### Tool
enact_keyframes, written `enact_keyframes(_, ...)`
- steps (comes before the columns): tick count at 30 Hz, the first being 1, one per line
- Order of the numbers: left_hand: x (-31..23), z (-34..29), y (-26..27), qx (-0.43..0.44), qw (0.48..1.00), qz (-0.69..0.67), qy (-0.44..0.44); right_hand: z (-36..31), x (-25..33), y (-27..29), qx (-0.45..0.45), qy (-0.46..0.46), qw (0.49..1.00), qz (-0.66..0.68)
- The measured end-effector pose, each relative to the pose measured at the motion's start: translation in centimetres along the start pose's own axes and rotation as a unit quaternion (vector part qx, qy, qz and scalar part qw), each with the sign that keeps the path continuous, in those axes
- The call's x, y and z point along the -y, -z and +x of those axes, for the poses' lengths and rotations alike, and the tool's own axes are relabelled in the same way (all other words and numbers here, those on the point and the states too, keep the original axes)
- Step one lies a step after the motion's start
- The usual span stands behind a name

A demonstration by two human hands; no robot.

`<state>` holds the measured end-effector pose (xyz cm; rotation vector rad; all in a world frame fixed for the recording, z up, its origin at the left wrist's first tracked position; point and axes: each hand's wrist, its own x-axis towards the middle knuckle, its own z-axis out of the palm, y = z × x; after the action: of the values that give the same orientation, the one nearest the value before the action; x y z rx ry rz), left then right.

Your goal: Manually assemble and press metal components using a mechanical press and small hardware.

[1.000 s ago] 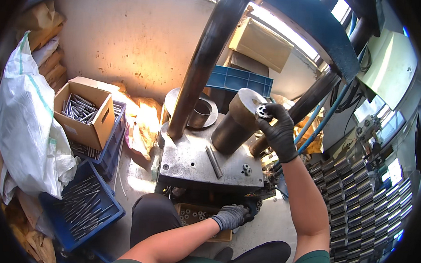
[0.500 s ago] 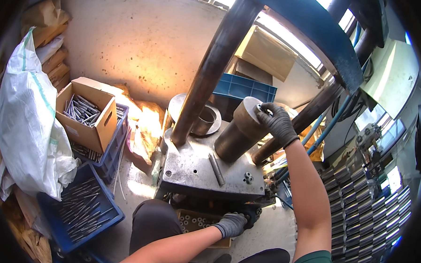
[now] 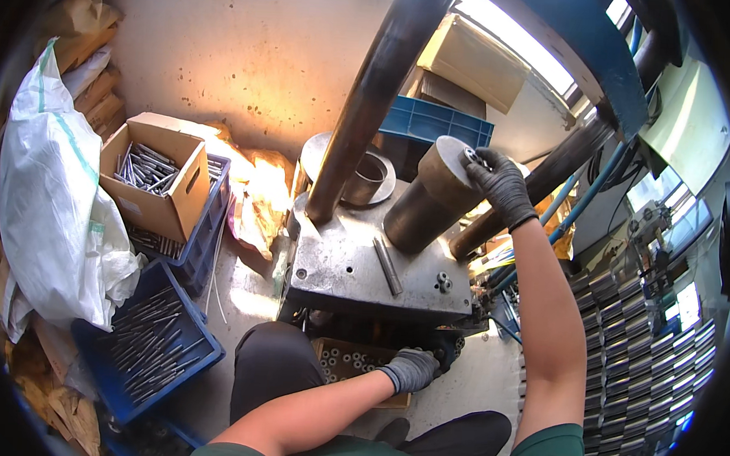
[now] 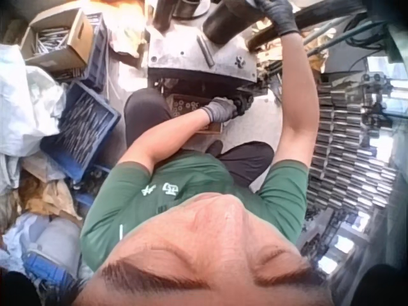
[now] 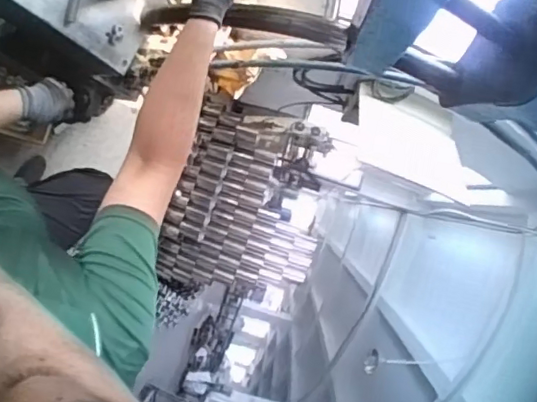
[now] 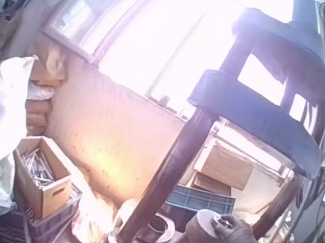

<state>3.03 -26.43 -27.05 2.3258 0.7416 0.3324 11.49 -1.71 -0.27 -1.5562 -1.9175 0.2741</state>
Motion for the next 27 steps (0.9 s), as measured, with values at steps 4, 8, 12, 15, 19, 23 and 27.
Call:
enact_keyframes(4, 0.1, -0.9, 0.4, -0.035, 0.999, 0.015, 0.019, -5.5, -0.6, 0.0, -0.155, 0.219, 0.96, -0.081)
enact_keyframes(8, 0.1, -2.0, 1.4, 0.003, 0.998, 0.045, 0.035, -14.1, -3.3, -0.9, -0.093, 0.192, 0.975, -0.058)
enact_keyframes(12, -0.4, -3.9, 3.1, 0.005, 0.998, 0.046, 0.045, -19.8, -9.1, -3.2, 0.006, 0.045, 0.997, -0.07)
enact_keyframes(15, -0.1, -4.5, 3.8, -0.01, 0.996, 0.061, 0.061, -20.8, -10.7, -5.1, 0.049, -0.059, 0.987, -0.144)
enact_keyframes(19, 0.5, -4.6, 3.6, -0.034, 0.993, 0.064, 0.093, -20.3, -12.7, -7.1, 0.023, -0.044, 0.978, -0.205)
enact_keyframes(23, 1.0, -5.5, 3.7, -0.042, 0.992, 0.054, 0.107, -20.1, -13.0, -8.5, 0.042, -0.05, 0.982, -0.178)
enact_keyframes(27, 2.6, -5.9, 1.7, -0.099, 0.99, 0.052, 0.088, -21.1, -14.2, -8.7, -0.021, -0.039, 0.996, -0.078)
